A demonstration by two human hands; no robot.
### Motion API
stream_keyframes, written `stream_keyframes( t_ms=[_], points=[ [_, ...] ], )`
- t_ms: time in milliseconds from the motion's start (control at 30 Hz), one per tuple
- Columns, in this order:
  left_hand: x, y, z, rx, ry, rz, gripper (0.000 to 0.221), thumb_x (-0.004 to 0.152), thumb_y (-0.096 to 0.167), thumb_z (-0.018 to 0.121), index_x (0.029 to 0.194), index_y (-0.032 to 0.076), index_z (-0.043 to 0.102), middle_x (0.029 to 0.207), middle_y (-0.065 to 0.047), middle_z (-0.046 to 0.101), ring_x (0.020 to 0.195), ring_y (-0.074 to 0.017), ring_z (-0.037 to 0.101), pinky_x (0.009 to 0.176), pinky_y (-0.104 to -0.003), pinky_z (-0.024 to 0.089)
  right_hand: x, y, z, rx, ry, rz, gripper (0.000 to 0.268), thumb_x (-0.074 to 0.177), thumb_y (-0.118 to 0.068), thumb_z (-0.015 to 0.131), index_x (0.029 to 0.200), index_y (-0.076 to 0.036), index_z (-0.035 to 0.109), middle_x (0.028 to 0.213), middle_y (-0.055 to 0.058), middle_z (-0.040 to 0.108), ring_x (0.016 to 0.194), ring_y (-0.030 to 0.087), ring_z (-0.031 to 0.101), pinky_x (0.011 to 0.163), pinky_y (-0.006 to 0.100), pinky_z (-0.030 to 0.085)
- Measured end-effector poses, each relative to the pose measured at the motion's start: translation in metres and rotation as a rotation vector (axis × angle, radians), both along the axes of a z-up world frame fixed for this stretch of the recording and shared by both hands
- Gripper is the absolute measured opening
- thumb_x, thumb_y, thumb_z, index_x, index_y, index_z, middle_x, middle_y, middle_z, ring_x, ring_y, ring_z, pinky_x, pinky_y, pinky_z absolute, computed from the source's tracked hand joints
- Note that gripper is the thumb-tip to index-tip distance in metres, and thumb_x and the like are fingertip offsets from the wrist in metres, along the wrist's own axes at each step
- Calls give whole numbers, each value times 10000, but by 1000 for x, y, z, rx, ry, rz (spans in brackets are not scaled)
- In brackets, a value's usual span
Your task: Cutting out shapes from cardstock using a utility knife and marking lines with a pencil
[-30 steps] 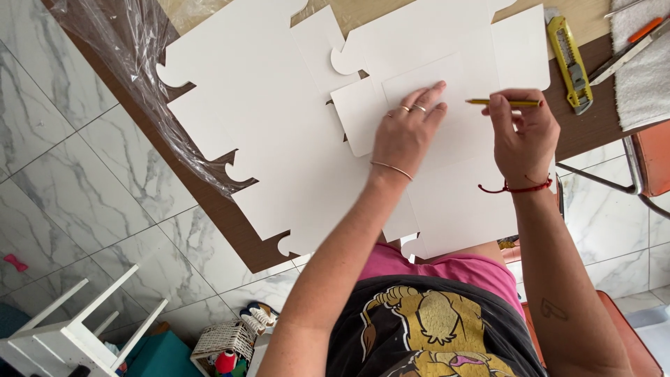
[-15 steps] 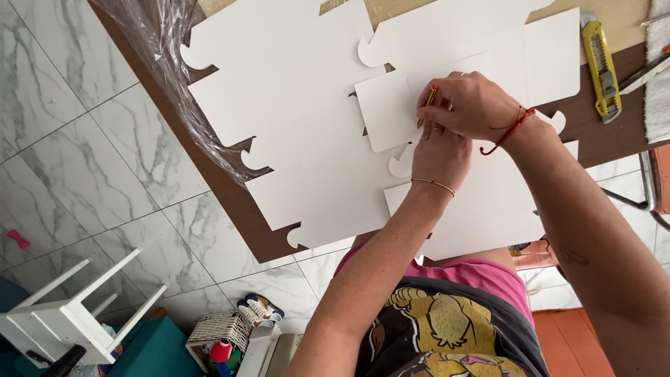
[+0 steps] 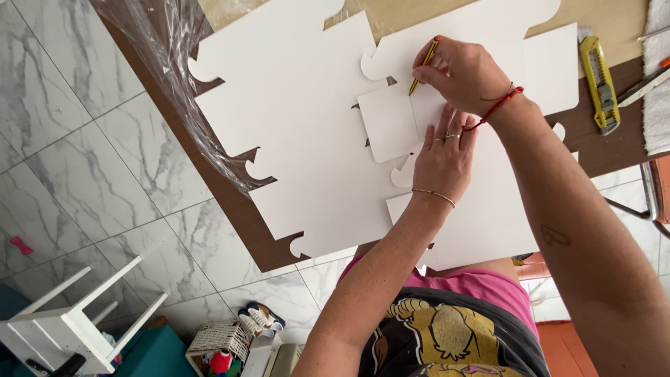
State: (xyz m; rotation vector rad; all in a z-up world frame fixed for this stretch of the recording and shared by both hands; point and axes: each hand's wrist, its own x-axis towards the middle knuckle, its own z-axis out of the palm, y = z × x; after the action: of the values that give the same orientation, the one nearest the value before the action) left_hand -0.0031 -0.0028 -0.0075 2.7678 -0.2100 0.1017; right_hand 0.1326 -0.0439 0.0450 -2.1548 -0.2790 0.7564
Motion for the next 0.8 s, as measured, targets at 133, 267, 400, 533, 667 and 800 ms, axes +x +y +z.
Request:
stream_keyframes(
  t_ms=[133, 267, 400, 533, 667, 800],
  points=[
    [12, 9, -2, -96, 9, -32, 352, 750, -49, 469, 1089, 44, 464, 1310, -86, 402, 1247, -241, 411, 892, -400, 477, -3, -13, 23, 21, 136, -99, 55, 862, -128, 526, 835, -80, 522, 783, 17, 619, 699, 101, 544, 621, 228, 406],
    [55, 36, -2, -155, 104, 30, 157, 655, 66, 610, 747, 154, 518, 999, 17, 519, 621, -189, 507, 528, -307, 425, -22, -81, 18, 55, -104, -353, 78, 965, -100, 523, 951, -24, 530, 872, 70, 587, 826, 131, 570, 742, 241, 468],
    [86, 58, 15, 193, 86, 101, 684, 271, 262, 837, 829, 194, 446, 846, 1, 491, 711, -171, 493, 592, -313, 380, -28, -164, -2, -158, 35, -674, 199, 987, -127, 443, 813, -53, 504, 678, 52, 552, 507, 62, 453, 455, 182, 361],
    [86, 55, 2, 325, 205, 33, 778, 252, 357, 832, 914, 170, 468, 873, 1, 497, 777, -151, 494, 670, -308, 394, -21, -231, -37, -558, 147, -598, 183, 1013, -216, 494, 924, -57, 502, 718, 77, 584, 560, 85, 498, 383, 206, 354],
    [88, 63, -19, 71, 289, 96, 577, 342, 262, 794, 809, 177, 467, 793, 19, 521, 701, -187, 518, 624, -322, 380, -30, -248, -54, -758, -376, -433, 379, 859, -197, 677, 1097, 44, 509, 846, 152, 602, 724, 343, 556, 562, 439, 433],
    [99, 130, 7, -249, 784, 371, 417, 443, 293, 672, 827, 240, 520, 841, 121, 636, 740, -162, 617, 583, -338, 411, -51, -211, -31, -539, -358, -402, 423, 813, -186, 712, 1177, -38, 555, 846, 76, 624, 811, 262, 554, 659, 389, 400]
  ],
)
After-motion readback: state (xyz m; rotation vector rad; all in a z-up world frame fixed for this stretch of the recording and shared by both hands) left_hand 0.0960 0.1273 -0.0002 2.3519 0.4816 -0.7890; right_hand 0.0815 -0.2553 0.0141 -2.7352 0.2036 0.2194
